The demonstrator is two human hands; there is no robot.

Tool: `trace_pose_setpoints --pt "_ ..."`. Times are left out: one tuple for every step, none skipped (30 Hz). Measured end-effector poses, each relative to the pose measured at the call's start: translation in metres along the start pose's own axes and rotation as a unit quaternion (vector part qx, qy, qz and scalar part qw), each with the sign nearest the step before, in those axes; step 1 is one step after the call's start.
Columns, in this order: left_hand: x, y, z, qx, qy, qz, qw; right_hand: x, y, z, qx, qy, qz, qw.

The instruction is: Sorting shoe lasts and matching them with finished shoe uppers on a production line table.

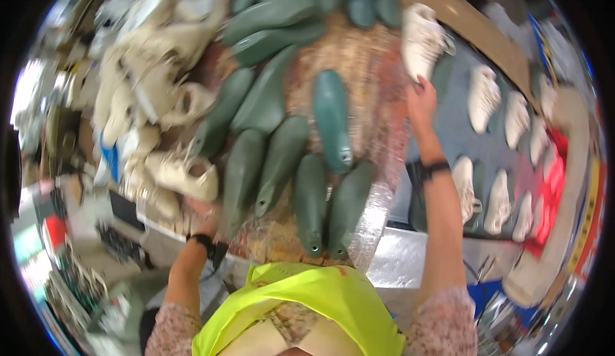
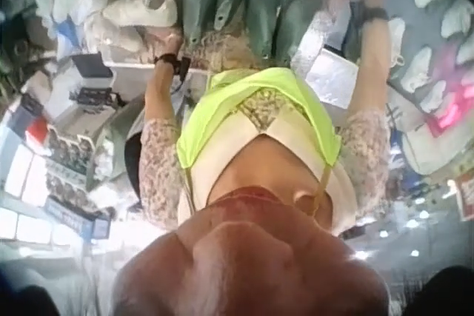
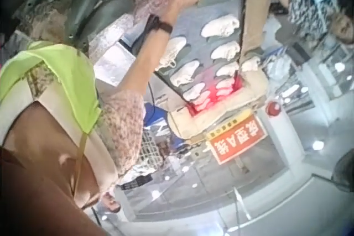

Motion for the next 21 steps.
trace_pose_setpoints --pt "-0.002 -0.002 0.003 0.039 0.015 -0.114 0.993 -0.006 -0.022 -0.028 0.033 -0.068 0.021 0.997" --pt "-0.003 -0.007 0.005 0.078 0.042 -0.225 0.970 -0.024 -0.065 -0.061 0.021 -0.171 0.089 0.981" --pt "0.009 0.002 0.004 0.064 0.037 -0.179 0.981 -0.042 -0.110 -0.100 0.001 -0.265 0.145 0.953" --pt "0.023 0.019 0.005 0.040 0.030 -0.142 0.989 -0.058 -0.146 -0.135 -0.004 -0.342 0.170 0.924" --pt "0.021 0.014 0.003 0.071 0.040 -0.142 0.987 -0.081 -0.190 -0.169 -0.003 -0.420 0.201 0.885" --pt "0.016 0.005 -0.003 0.100 0.046 -0.141 0.984 -0.103 -0.238 -0.199 0.069 -0.476 0.156 0.863" --pt "0.017 0.008 -0.006 0.097 0.038 -0.130 0.986 -0.125 -0.258 -0.223 0.176 -0.507 0.151 0.830" --pt "0.021 0.012 -0.006 0.091 0.031 -0.120 0.988 -0.152 -0.261 -0.246 0.311 -0.491 0.041 0.813" --pt "0.024 0.014 -0.005 0.083 0.039 -0.128 0.988 -0.179 -0.266 -0.267 0.325 -0.499 -0.004 0.803" --pt "0.026 0.013 -0.004 0.083 0.047 -0.136 0.986 -0.205 -0.270 -0.284 0.337 -0.504 -0.049 0.794" --pt "0.029 0.016 -0.003 0.075 0.046 -0.136 0.987 -0.230 -0.262 -0.295 0.330 -0.516 -0.094 0.785" --pt "0.032 0.024 -0.004 0.061 0.042 -0.139 0.988 -0.244 -0.258 -0.299 0.316 -0.525 -0.143 0.777" --pt "0.015 -0.001 -0.007 0.154 0.033 -0.267 0.951 -0.252 -0.282 -0.315 0.326 -0.586 -0.119 0.733" --pt "0.040 0.046 -0.003 0.162 -0.151 -0.344 0.913 -0.245 -0.257 -0.290 0.280 -0.617 -0.135 0.723" --pt "0.042 0.039 -0.004 0.125 -0.166 -0.350 0.913 -0.235 -0.272 -0.304 0.302 -0.563 -0.042 0.768" --pt "0.037 0.037 -0.003 0.104 -0.147 -0.295 0.938 -0.211 -0.272 -0.312 0.312 -0.494 0.041 0.811" --pt "0.035 0.026 -0.004 0.085 -0.117 -0.243 0.959 -0.176 -0.288 -0.312 0.275 -0.510 0.072 0.812" --pt "0.033 0.015 -0.003 0.067 -0.077 -0.190 0.976 -0.142 -0.313 -0.310 0.241 -0.522 0.111 0.811" --pt "0.031 0.006 -0.006 0.046 -0.032 -0.140 0.989 -0.106 -0.318 -0.306 0.231 -0.518 0.071 0.821" --pt "0.032 0.010 -0.004 0.017 0.024 -0.097 0.995 -0.064 -0.313 -0.296 0.221 -0.506 0.029 0.833" --pt "0.031 0.010 -0.003 0.001 0.086 -0.054 0.995 -0.026 -0.300 -0.293 0.331 -0.393 0.016 0.858"
Point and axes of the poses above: each hand's wrist, its own z-axis towards the middle knuckle, its own x-axis out of the back of the hand, y = z × x, the point moved 3 cm from there along z, towards the middle knuckle, and after that the axes turned 6 degrees about x, right-handed, at the moved point
